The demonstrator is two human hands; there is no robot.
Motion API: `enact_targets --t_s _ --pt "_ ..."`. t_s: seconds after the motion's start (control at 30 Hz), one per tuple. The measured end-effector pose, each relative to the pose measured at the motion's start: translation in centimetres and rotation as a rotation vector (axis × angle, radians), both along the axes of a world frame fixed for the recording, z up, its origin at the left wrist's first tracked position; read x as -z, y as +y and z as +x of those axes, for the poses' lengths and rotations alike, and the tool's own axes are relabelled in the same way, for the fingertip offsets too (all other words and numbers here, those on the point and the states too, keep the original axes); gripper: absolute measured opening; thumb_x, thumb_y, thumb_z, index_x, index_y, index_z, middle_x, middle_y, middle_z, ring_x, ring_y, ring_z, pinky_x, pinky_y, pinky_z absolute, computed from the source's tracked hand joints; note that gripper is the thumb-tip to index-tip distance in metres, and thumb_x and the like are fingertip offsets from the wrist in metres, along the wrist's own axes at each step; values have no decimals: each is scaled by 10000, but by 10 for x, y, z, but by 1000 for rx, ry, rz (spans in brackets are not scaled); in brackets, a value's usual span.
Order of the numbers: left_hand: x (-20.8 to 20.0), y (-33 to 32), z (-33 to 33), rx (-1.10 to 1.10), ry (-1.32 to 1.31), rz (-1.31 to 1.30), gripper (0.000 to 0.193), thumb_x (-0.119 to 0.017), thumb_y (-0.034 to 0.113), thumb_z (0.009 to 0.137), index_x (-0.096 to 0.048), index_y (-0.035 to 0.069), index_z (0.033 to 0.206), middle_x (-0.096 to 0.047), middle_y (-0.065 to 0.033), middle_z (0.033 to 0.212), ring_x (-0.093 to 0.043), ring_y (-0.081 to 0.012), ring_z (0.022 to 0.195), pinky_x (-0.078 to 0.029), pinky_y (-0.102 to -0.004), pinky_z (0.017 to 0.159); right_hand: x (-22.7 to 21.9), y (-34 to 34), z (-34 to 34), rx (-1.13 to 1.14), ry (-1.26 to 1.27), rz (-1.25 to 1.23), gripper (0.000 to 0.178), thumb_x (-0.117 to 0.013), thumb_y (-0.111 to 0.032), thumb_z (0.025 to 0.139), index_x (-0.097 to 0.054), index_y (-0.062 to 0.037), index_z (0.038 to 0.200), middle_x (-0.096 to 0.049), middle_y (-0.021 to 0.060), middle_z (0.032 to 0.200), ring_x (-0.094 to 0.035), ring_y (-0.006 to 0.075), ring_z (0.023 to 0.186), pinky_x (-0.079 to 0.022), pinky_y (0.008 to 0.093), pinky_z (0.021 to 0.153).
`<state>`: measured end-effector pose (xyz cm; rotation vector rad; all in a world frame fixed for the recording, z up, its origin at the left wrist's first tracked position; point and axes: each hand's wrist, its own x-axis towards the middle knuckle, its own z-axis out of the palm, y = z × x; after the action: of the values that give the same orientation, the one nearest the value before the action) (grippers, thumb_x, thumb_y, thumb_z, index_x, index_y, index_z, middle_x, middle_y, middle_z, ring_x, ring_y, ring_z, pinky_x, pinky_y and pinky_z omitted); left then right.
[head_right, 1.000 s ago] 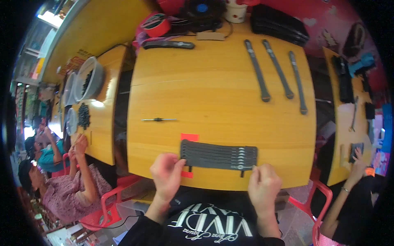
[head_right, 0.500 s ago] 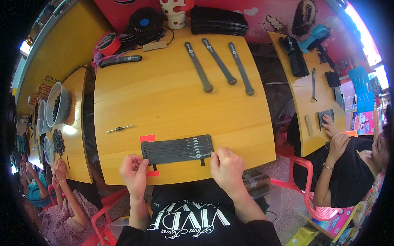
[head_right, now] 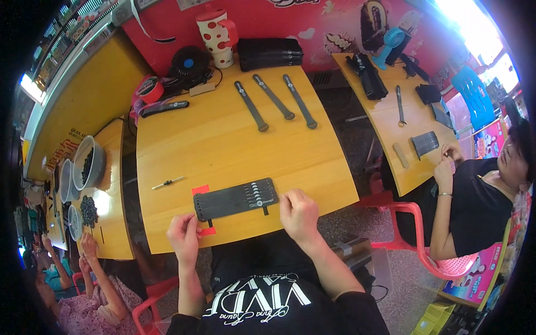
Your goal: Assembling small components onto flexible straps using a manual jig.
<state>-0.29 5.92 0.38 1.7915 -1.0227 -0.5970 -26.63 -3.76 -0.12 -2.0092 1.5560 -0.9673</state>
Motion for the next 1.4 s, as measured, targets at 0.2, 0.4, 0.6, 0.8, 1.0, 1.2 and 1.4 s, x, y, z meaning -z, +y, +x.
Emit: enact_targets --t_s 0.2,0.4,0.6,0.8,1.0,1.2,1.4 --pt "-20 14 1 355 -807 14 523 -505 411 986 -540 24 1337 -422 -190 1452 -372 -393 1329 -322 -491 1042 -14 50 32 -369 204 -315 385 -733 -282 823 -671 -25 1104 -658 145 1106 -626 310 982 -492 399 796" --pt "-13 14 9 494 -860 229 813 -290 676 961 -448 43 1447 -283 -119 1599 -172 -404 1481 -181 -541 1122 -4 46 26 -324 395 -353 514 -622 -448 893 -653 -36 1198 -593 111 1322 -492 288 1250 -368 419 970" --pt "-10 11 9 493 -902 241 798 -295 669 965 -487 44 1422 -342 -103 1573 -213 -388 1470 -200 -524 1110 9 35 -9 -223 441 -386 441 -682 -394 857 -693 -55 1139 -629 70 1268 -495 285 1233 -356 436 942" --pt "-9 9 14 496 -871 230 754 -346 644 967 -512 54 1406 -389 -96 1547 -265 -369 1450 -232 -492 1081 3 27 -13 -204 268 -364 380 -709 -343 841 -711 -62 1096 -665 61 1220 -545 271 1177 -357 422 920" --pt "-5 9 17 458 -805 146 682 -426 581 965 -540 48 1376 -407 -133 1526 -305 -374 1426 -243 -492 1091 3 18 -20 -193 158 -275 305 -740 -248 813 -714 -55 1047 -666 100 1143 -570 290 1132 -371 411 906" --pt "-16 6 29 381 -751 -1 362 -650 182 879 -630 7 1196 -515 -174 1408 -440 -396 1309 -335 -501 1056 -22 -1 -17 -123 255 -283 229 -744 -169 788 -703 -46 976 -628 139 1147 -581 304 1087 -380 414 883" --pt "-63 -89 20 520 -855 -154 253 -670 -13 788 -669 19 1038 -641 -145 1148 -564 -354 1102 -442 -454 914 -1 -38 -41 33 -127 -287 142 -698 17 774 -671 7 913 -641 152 991 -615 340 920 -480 416 781"
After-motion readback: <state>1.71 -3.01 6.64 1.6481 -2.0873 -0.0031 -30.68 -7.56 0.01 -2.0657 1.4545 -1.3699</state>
